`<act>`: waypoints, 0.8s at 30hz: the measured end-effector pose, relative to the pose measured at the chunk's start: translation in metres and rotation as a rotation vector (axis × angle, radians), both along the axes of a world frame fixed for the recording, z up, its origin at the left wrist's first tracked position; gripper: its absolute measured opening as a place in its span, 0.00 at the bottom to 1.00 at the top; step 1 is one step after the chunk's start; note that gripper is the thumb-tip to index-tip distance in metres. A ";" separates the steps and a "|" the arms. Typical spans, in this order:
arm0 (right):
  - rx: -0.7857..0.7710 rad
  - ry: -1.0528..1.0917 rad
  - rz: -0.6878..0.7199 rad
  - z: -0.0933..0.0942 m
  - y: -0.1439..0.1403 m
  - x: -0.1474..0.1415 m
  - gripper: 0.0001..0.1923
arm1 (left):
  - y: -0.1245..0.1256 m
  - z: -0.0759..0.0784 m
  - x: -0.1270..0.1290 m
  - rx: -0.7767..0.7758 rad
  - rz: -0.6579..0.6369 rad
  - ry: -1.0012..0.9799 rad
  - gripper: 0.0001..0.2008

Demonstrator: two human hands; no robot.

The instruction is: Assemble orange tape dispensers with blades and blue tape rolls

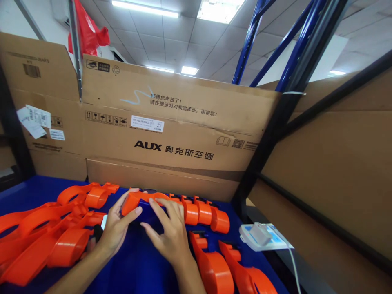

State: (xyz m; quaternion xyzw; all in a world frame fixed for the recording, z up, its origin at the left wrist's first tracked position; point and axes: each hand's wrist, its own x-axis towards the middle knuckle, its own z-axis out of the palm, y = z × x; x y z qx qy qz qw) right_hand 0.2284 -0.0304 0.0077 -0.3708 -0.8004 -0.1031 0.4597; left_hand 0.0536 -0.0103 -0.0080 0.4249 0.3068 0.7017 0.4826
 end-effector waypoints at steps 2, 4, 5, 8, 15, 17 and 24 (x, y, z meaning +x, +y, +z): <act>0.000 0.003 -0.002 0.000 0.000 0.000 0.35 | 0.000 -0.001 0.000 0.005 0.009 0.004 0.29; -0.009 0.009 -0.002 0.000 -0.001 -0.001 0.35 | 0.000 -0.001 0.000 0.006 0.014 0.005 0.29; -0.015 0.012 -0.002 0.001 -0.001 -0.001 0.35 | 0.000 -0.002 0.000 0.004 0.016 0.005 0.29; -0.036 0.006 0.001 0.001 -0.001 -0.001 0.35 | 0.000 -0.002 0.001 -0.010 0.028 -0.007 0.28; -0.041 0.010 0.003 0.001 -0.002 -0.003 0.35 | -0.003 0.002 0.002 -0.039 0.009 -0.112 0.27; -0.049 0.022 0.003 0.002 -0.002 -0.004 0.35 | -0.003 0.003 0.002 -0.032 -0.011 -0.096 0.27; -0.180 0.298 0.048 0.001 -0.003 -0.003 0.32 | -0.003 -0.004 0.001 0.140 -0.237 0.021 0.34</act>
